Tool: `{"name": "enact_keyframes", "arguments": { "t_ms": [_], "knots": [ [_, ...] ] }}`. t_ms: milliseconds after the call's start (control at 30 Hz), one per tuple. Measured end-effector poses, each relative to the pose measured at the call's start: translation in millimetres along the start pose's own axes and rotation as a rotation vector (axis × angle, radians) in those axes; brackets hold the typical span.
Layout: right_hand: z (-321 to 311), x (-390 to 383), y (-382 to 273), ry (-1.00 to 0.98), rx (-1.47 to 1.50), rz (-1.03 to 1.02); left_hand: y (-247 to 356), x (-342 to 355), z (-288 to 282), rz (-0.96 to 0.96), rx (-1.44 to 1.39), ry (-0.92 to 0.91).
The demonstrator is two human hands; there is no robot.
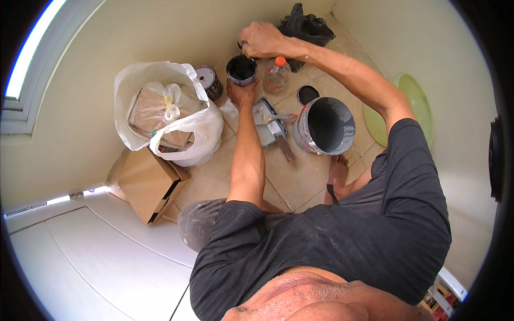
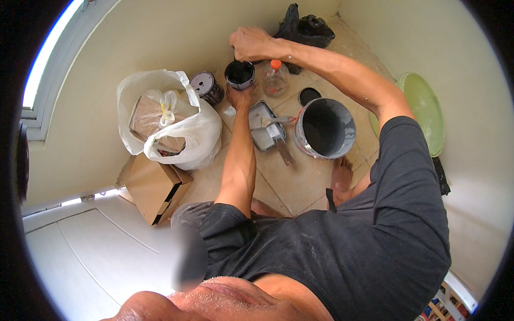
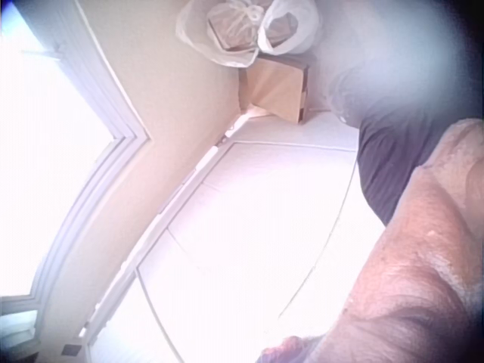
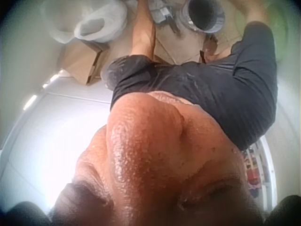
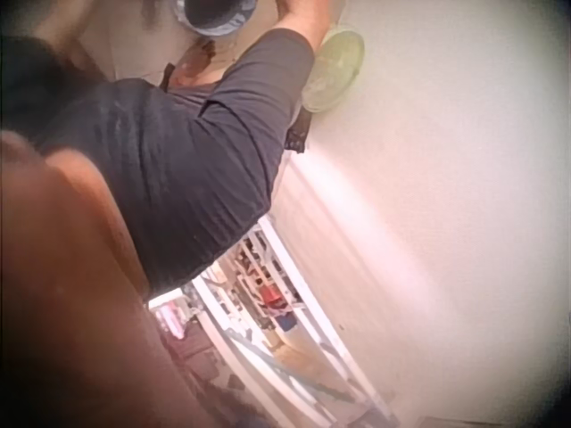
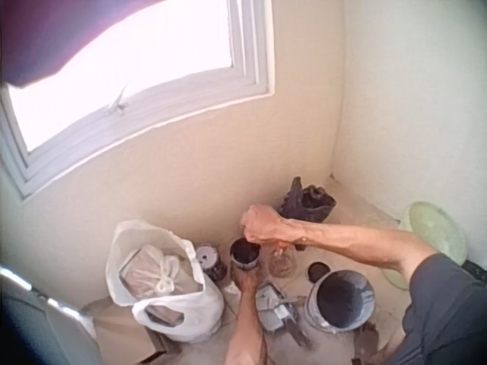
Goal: The person opens a small paint can and stirs the contents with a stick. They then walk from an indoor tiled area to an outdoor patio while holding the can and continuing to mix the paint.
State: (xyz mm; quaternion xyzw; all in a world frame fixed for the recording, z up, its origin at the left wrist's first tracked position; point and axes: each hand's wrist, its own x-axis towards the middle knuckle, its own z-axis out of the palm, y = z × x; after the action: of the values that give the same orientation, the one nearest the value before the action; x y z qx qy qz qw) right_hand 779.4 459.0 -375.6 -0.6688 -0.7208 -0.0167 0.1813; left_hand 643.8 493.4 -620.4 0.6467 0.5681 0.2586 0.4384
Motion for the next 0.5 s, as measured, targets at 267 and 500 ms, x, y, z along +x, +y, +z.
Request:
{"name": "enact_keyframes", "arguments": {
  "t_ms": [267,500],
  "knots": [
    [24.5,11.6,53.9,0.061,-0.110,0.015,0.1,-5.0,1.7,0.034,0.030,0.047],
    [18.7,11.8,72.5,0.205,-0.497,-0.347,0.0,-4.1,5.1,0.025,0.018,0.053]
  ]
}}
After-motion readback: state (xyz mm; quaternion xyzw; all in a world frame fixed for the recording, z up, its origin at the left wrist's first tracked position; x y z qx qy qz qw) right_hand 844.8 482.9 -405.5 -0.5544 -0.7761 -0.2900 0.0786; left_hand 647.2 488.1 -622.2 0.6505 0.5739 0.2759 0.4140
